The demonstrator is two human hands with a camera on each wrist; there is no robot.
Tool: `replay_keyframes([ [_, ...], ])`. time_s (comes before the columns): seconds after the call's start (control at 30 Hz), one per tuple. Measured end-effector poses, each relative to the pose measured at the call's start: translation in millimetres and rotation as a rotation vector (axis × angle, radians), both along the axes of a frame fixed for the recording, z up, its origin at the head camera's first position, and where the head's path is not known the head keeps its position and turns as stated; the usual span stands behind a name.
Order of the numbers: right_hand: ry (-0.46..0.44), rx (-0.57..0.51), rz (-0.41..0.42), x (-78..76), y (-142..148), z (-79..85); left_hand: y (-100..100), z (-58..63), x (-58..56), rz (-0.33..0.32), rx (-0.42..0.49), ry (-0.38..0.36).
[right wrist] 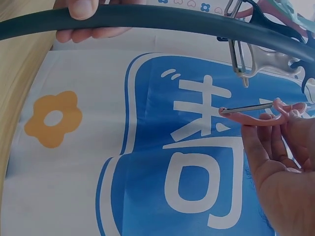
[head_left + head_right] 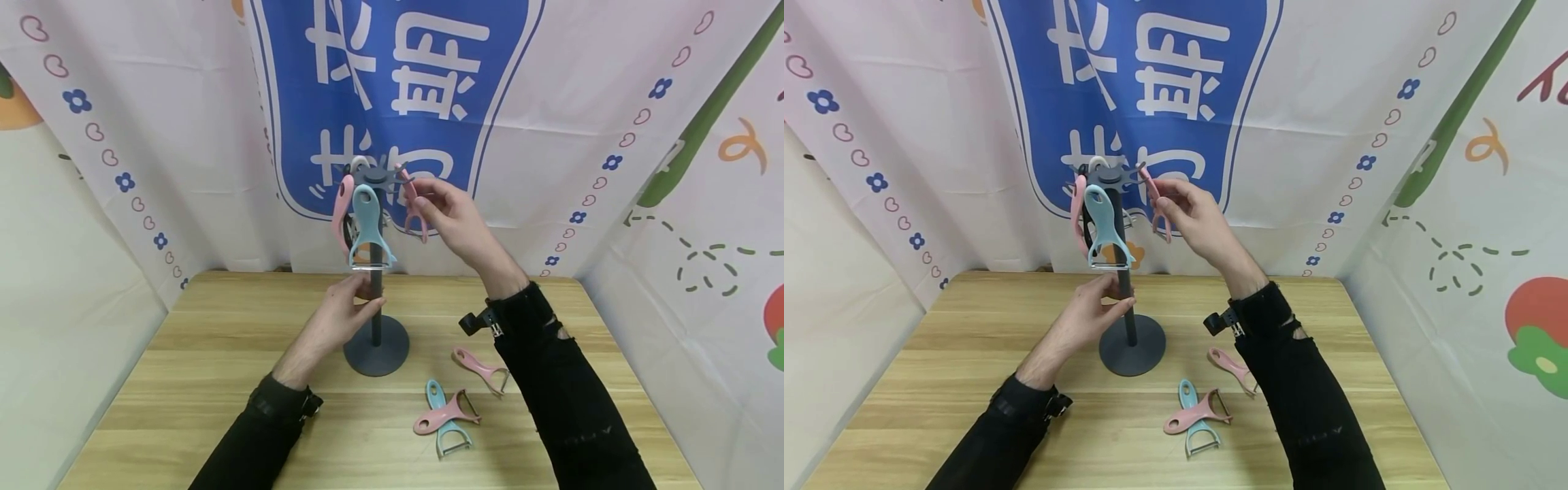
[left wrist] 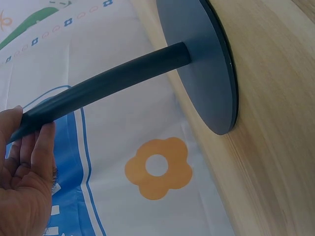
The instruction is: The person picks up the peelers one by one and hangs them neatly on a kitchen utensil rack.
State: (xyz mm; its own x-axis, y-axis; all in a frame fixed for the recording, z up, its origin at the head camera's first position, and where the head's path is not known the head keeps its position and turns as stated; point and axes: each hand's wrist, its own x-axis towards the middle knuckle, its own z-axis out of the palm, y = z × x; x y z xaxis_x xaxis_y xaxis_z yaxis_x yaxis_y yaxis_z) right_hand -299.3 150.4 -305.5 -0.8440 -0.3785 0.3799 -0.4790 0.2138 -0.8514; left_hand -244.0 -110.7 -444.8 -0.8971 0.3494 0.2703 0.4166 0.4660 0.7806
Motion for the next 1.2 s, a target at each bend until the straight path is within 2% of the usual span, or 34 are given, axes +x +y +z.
replay_keyframes([
  [0.23, -0.002, 0.008, 0.016, -2.4, -5, 8.8, 0, -0.1, -0.3, -0.001, -0.001, -0.004],
  [0.73, -0.001, 0.052, -0.018, -10.2, -10, 20.6, 0, -0.4, -0.1, 0.006, 0.003, -0.002],
  [1.0, 0.020, 0.068, 0.002, -10.2, -12, 30.2, 0, -1.3, 0.0, 0.000, 0.012, 0.010],
  [1.2, 0.015, 0.085, 0.018, -10.6, -13, 31.2, 0, -1.7, 0.0, 0.001, 0.007, 0.013],
])
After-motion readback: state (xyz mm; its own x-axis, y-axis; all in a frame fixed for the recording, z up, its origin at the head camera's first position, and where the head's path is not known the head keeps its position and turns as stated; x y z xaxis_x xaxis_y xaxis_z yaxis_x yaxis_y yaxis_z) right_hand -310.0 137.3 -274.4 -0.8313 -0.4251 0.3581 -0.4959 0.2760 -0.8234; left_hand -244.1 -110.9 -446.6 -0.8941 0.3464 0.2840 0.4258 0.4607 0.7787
